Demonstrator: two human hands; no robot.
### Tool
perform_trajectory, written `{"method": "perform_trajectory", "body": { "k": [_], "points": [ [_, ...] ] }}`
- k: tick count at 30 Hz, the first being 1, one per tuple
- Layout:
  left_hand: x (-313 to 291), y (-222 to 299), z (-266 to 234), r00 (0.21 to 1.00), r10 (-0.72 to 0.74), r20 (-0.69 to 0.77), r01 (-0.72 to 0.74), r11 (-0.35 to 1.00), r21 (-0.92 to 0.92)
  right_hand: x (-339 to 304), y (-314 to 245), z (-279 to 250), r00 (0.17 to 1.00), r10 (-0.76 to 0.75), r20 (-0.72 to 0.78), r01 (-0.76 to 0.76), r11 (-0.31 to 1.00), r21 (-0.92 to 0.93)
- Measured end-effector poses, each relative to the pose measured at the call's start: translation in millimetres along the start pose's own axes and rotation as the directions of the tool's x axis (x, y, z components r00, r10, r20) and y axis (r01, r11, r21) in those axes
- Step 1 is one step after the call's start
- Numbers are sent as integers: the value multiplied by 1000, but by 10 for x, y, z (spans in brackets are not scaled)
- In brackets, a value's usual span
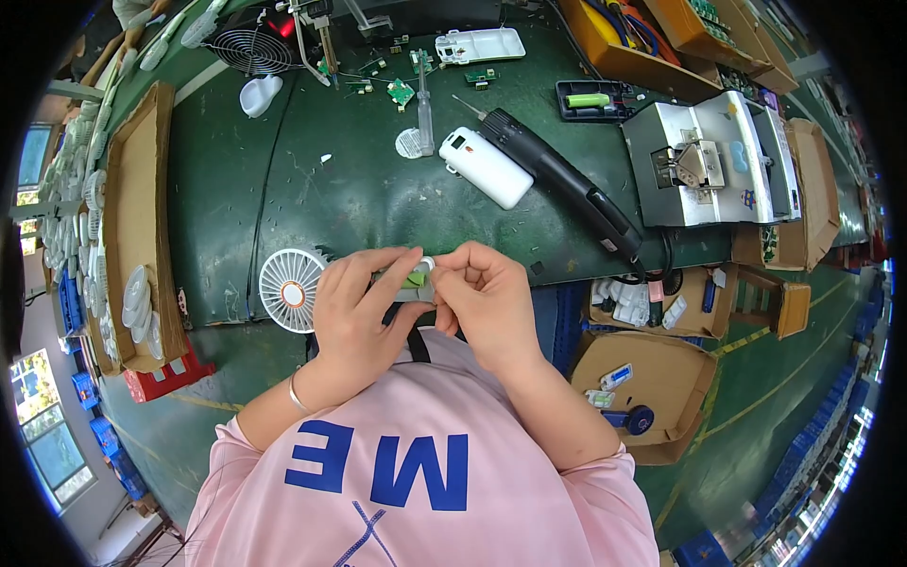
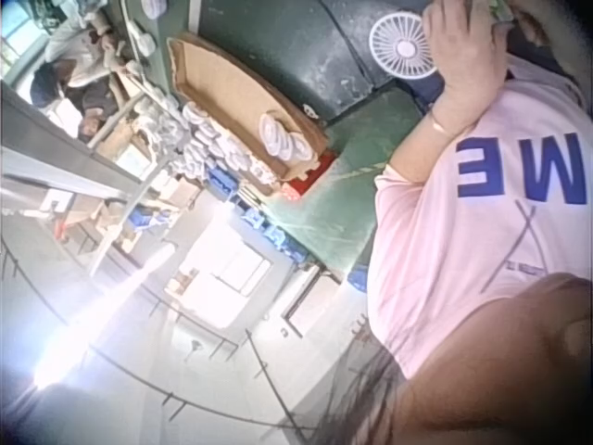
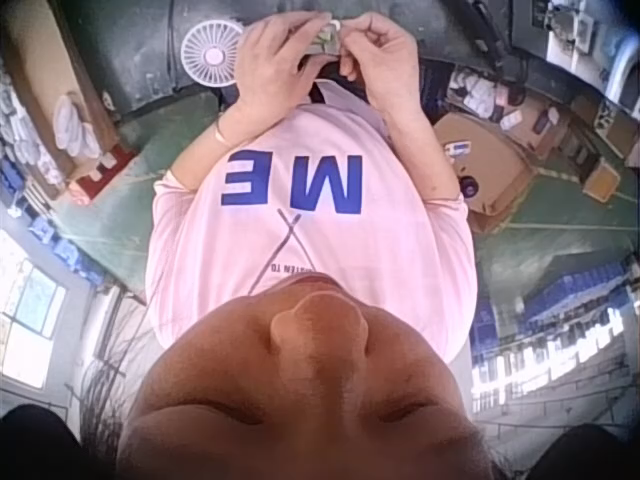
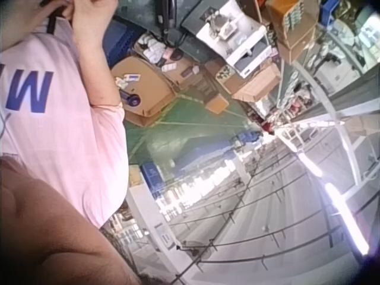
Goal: The person assembles portable electric fans by inserting batteries and internal components into casings, securing them with an electric screwdriver, and placing the fans into a tray. The person then separates small circuit boards from a panel and connects wiring to the fan heads by hand.
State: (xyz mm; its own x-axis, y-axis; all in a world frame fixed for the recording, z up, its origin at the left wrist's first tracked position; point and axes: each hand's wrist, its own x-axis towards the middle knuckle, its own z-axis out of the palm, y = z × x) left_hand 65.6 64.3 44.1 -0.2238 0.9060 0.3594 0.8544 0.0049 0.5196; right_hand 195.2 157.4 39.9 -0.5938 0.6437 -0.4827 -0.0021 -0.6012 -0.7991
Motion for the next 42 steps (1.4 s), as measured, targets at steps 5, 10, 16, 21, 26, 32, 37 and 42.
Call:
{"method": "perform_trajectory", "body": {
  "k": [5, 10, 16, 21, 26, 32, 37, 42],
  "points": [
    [8, 0, 9, 1000, -2, 1, 1, 1000, 27, 17, -6, -31, 1000, -15, -15, 14, 996, -85],
    [16, -2, 0, 1000, -8, 1, 8, 1000, 16, 34, 27, -78, 999, 30, 23, -32, 994, 107],
    [6, -16, 17, 1000, 4, -9, -3, 1000, 23, 29, 25, -47, 995, 88, 38, -95, 962, 258],
    [-4, -4, -4, 1000, -12, -24, 12, 1000, 0, 27, 8, -23, 991, 118, 55, -129, 948, 291],
    [-8, -1, -9, 999, -16, -28, 16, 1000, 5, 23, 27, -23, 991, 120, 61, -133, 942, 308],
    [-5, 1, -4, 999, -24, -35, 25, 1000, 4, 7, 8, 11, 990, 133, 41, -139, 929, 344],
    [-13, -4, -1, 999, -23, -45, 23, 1000, -8, 11, 47, -8, 993, 93, 67, -110, 937, 331],
    [2, -14, -7, 997, -24, -69, 21, 999, -41, -12, -7, -35, 998, -29, -50, 37, 987, 157]
  ]
}}
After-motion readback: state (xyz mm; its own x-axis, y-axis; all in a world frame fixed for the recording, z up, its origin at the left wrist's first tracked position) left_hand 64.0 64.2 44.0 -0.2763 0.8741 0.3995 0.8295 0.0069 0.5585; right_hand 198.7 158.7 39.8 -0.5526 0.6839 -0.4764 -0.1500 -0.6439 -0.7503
